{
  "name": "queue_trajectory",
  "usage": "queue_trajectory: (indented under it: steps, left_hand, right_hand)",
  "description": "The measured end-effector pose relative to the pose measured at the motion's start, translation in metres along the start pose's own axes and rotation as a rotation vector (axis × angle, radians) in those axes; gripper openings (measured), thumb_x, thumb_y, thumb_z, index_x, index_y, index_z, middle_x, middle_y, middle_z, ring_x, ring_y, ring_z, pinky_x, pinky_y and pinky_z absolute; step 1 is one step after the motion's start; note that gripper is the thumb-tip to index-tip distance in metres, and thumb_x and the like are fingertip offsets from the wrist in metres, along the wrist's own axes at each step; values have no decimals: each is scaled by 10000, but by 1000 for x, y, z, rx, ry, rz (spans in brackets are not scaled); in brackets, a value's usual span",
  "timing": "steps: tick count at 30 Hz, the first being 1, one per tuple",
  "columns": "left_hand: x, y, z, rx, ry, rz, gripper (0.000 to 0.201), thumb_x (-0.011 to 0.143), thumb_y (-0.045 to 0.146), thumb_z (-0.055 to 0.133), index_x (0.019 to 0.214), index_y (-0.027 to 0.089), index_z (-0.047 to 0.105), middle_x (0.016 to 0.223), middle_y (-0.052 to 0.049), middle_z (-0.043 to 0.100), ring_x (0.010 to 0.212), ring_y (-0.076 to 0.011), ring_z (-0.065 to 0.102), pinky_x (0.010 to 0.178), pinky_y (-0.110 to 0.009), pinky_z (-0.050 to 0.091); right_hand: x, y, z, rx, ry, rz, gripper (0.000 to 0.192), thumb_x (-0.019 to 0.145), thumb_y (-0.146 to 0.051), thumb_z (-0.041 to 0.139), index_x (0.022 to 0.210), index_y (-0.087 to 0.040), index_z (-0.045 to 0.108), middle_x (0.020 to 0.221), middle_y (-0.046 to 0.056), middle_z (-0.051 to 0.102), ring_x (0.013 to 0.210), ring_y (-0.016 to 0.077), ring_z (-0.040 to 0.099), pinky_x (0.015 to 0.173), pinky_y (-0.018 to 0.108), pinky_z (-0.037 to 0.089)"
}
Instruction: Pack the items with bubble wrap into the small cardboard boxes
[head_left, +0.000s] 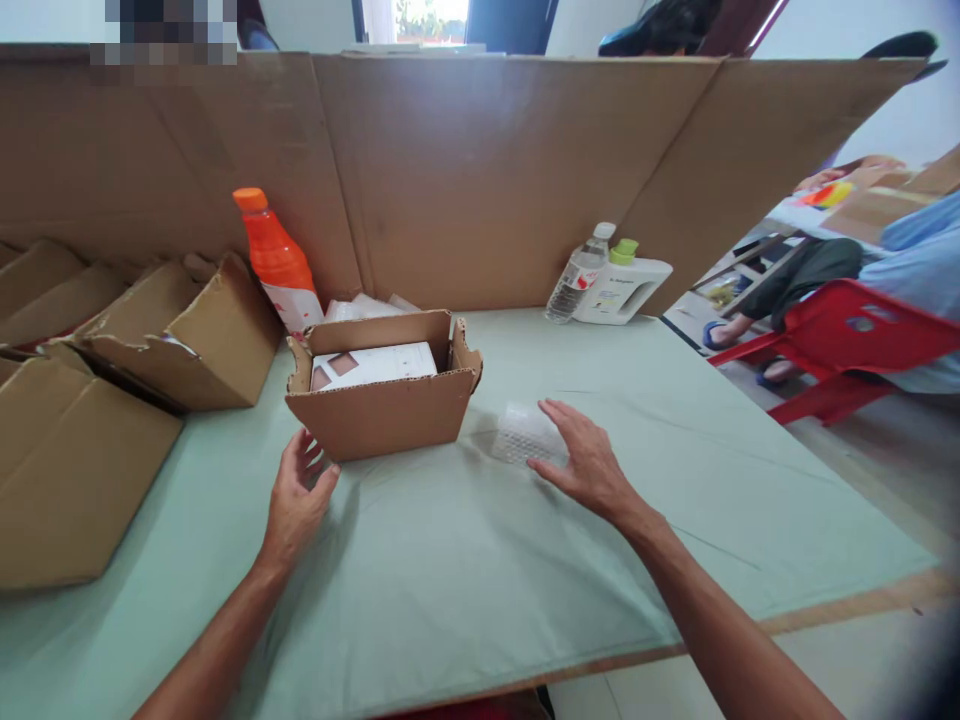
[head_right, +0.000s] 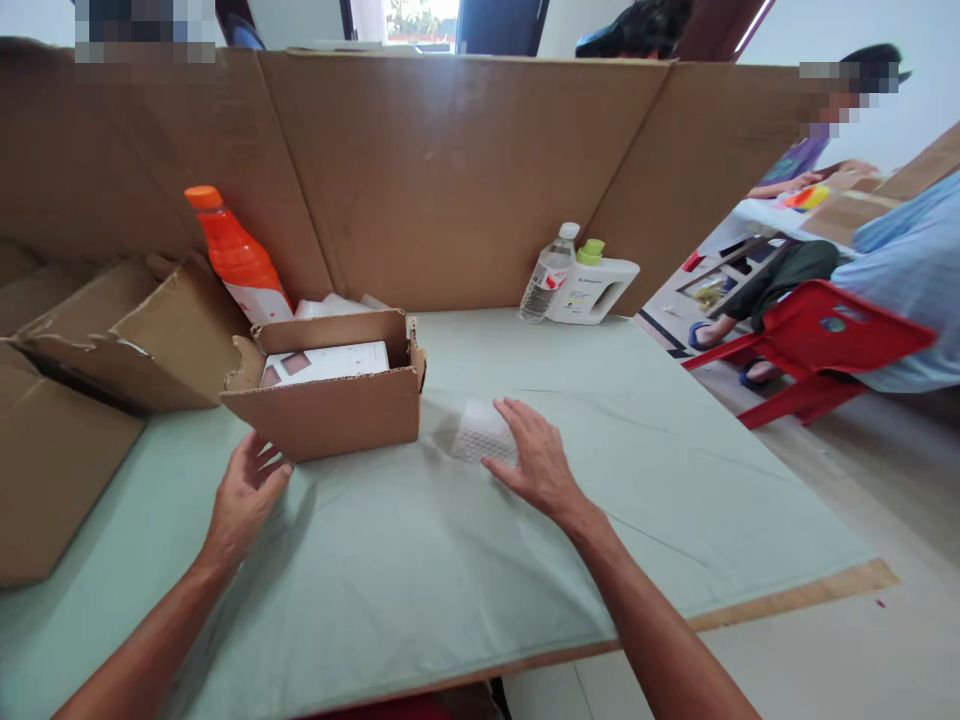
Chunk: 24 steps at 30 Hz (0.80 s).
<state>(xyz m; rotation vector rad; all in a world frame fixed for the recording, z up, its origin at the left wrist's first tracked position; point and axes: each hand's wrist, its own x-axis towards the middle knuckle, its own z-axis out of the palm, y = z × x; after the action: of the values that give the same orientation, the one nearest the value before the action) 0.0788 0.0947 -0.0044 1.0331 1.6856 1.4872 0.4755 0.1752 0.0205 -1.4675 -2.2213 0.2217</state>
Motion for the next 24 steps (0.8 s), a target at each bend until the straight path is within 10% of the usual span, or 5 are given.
queue_trajectory:
  steps: [9, 16, 20, 24]
  left_hand:
    - [-24, 12, 5, 136, 56, 117, 653, 824, 316, 674, 1431, 249, 446, 1420, -127, 549, 1324, -280, 516, 1120, -484, 397]
    - [-109, 22, 35, -119, -360, -135, 733, 741, 377, 754, 1398, 205, 477, 1369, -154, 570, 1173, -277, 612, 962, -426, 522]
    - [-114, 31, 53, -343, -366, -361, 909, 693, 427, 785, 1450, 126, 380, 1033, -96, 666, 843, -194, 644, 705, -302, 537]
    - [-113, 29, 46, -297, -173, -370, 860, 700, 387, 779, 1429, 117, 411, 836, -3, 627, 716, -141, 581, 649, -250, 481]
  right_hand:
    - [2, -13, -6, 514, -51, 287, 435, 889, -554, 573, 1091, -193, 709, 993, 71, 754, 873, 241, 677, 788, 347, 517]
    - [-46, -92, 22, 1304, -406, 475, 583, 778, -694, 691, 995, -153, 727, 827, 61, 701, 702, 164, 574, 635, 273, 458]
    - [-57, -120, 40, 1275, -594, 415, 628, 865, -692, 584, 1221, -180, 658, 1013, 88, 704, 807, 187, 617, 664, 287, 499]
    - [-70, -118, 37, 1180, -520, 261, 777, 856, -681, 596, 1477, -240, 439, 1468, 162, 506, 1163, 270, 604, 811, 356, 552]
